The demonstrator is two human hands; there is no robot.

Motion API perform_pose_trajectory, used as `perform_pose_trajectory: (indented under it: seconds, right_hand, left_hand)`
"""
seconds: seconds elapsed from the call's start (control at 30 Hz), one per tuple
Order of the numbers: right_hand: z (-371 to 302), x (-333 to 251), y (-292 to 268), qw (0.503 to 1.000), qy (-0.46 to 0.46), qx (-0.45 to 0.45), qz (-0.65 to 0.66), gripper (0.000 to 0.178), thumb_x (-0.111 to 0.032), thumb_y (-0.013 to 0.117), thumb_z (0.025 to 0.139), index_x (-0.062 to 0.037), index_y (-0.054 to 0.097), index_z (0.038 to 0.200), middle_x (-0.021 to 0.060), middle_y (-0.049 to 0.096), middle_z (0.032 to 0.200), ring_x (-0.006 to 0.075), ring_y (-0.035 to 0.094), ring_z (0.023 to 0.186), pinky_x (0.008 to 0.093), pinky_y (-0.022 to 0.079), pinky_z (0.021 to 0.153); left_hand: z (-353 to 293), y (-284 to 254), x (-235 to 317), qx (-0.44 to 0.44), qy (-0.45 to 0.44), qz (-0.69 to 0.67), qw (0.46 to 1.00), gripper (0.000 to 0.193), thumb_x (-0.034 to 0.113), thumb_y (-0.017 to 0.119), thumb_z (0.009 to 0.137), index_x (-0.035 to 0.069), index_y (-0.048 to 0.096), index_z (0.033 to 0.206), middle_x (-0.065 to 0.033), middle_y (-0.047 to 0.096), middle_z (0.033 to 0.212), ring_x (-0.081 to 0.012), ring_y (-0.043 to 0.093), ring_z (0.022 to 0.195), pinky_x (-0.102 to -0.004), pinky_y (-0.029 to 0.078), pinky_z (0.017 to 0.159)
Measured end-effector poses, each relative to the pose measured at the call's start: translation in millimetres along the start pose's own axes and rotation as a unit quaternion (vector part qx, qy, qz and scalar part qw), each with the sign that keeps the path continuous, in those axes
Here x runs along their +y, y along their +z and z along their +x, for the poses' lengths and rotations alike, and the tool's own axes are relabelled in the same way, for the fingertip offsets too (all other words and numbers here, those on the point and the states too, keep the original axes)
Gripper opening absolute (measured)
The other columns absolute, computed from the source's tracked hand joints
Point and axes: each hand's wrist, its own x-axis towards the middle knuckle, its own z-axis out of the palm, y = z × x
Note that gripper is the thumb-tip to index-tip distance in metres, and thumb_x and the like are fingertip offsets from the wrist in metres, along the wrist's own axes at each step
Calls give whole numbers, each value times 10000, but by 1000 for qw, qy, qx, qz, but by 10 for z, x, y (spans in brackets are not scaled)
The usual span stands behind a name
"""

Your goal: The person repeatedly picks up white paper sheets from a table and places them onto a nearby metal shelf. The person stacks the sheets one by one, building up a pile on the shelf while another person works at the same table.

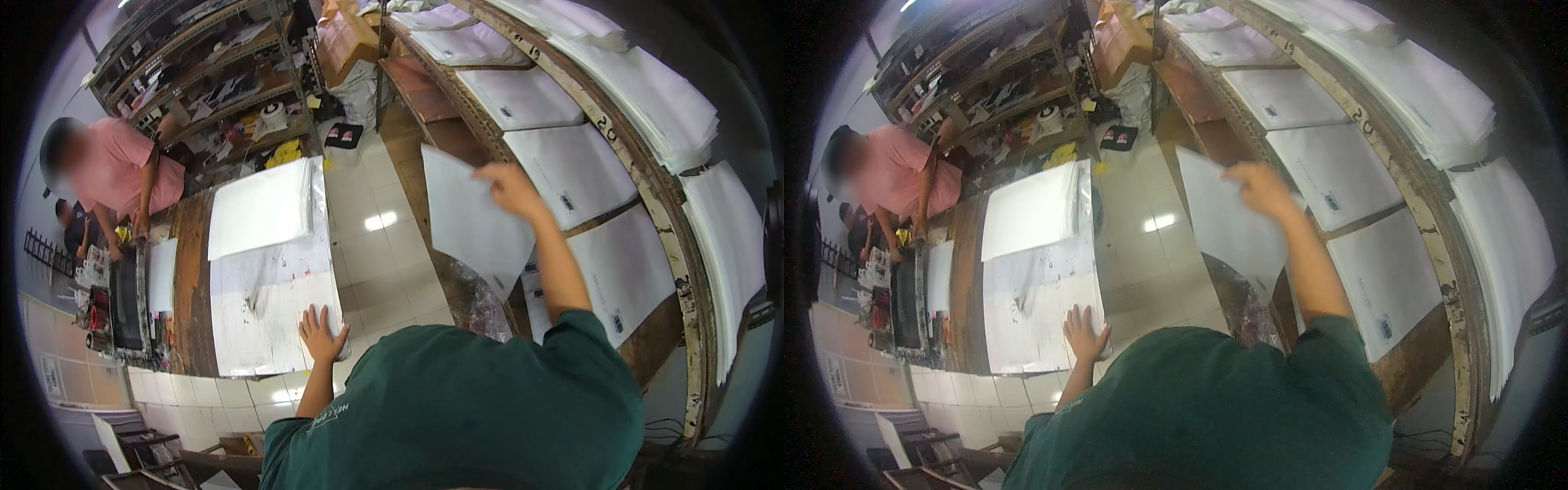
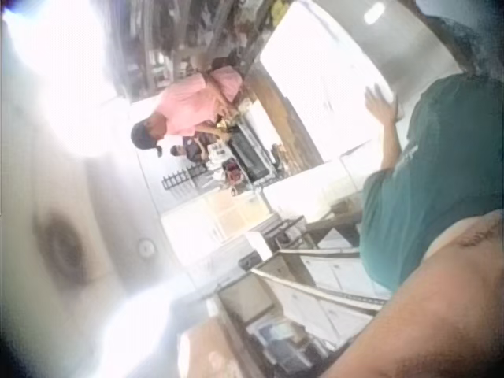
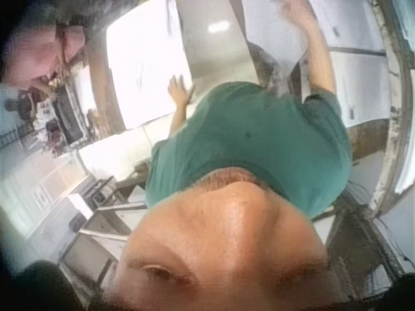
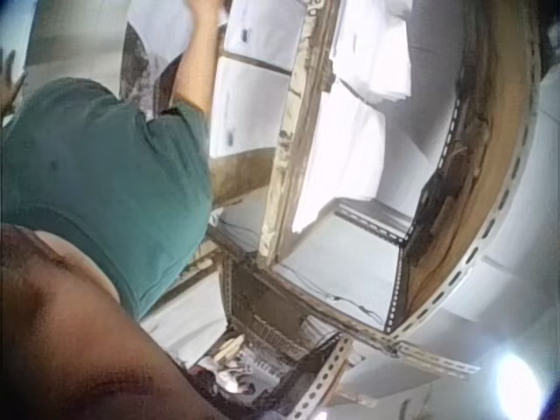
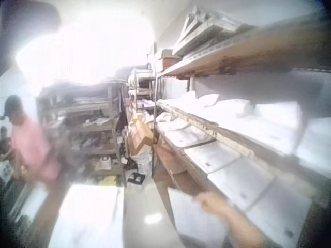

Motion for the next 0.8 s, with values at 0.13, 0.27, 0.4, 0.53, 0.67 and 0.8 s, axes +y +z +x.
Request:
perform_pose_trajectory:
  seconds: [0.13, 0.27, 0.4, 0.53, 0.67, 0.8]
  right_hand:
    - [301, -304, -410, 986, -142, 91, 14, 554, 110, 410, 636, -77, 631, 1109, 102, 641, 1076, 211, 584, 1003, 291, 439, 875]
    - [596, -451, -900, 988, -104, 95, 61, 523, 81, 406, 666, -56, 623, 1122, 83, 644, 1081, 154, 587, 923, 276, 451, 829]
    - [681, -611, -1163, 981, -83, 165, 51, 506, 72, 411, 679, -55, 631, 1116, 74, 643, 1049, 141, 582, 821, 269, 471, 777]
    - [788, -608, -1312, 976, -86, 176, 100, 478, 51, 421, 704, -65, 640, 1113, 84, 636, 1032, 135, 577, 795, 258, 475, 742]
    - [770, -668, -1422, 983, -31, 159, 81, 455, 26, 442, 738, -61, 623, 1147, 21, 607, 1112, 73, 504, 804, 223, 419, 757]
    - [773, -530, -1513, 979, -82, 181, 43, 456, 19, 449, 739, -68, 624, 1150, 1, 607, 1093, 47, 442, 694, 204, 409, 682]
  left_hand:
    - [71, -97, -29, 25, 2, 9, 1000, 728, 539, 636, 706, 149, 471, 1300, -162, 313, 1424, -358, 242, 1326, -528, 158, 1064]
    - [-22, -20, 52, 29, -1, 4, 1000, 732, 539, 636, 705, 152, 467, 1303, -167, 324, 1417, -347, 267, 1318, -522, 162, 1066]
    - [-3, -18, 33, 37, 5, -2, 999, 735, 539, 638, 704, 151, 466, 1303, -170, 326, 1417, -344, 273, 1317, -519, 160, 1070]
    - [0, -95, 46, 32, -3, -8, 999, 732, 536, 641, 701, 150, 471, 1299, -172, 327, 1418, -343, 274, 1318, -511, 159, 1074]
    - [1, -121, 35, 29, -10, -14, 999, 730, 531, 646, 698, 148, 476, 1295, -170, 327, 1419, -341, 271, 1320, -505, 154, 1078]
    - [21, -145, 55, 18, -16, -15, 1000, 731, 529, 649, 695, 143, 480, 1291, -164, 326, 1422, -335, 263, 1325, -501, 145, 1082]
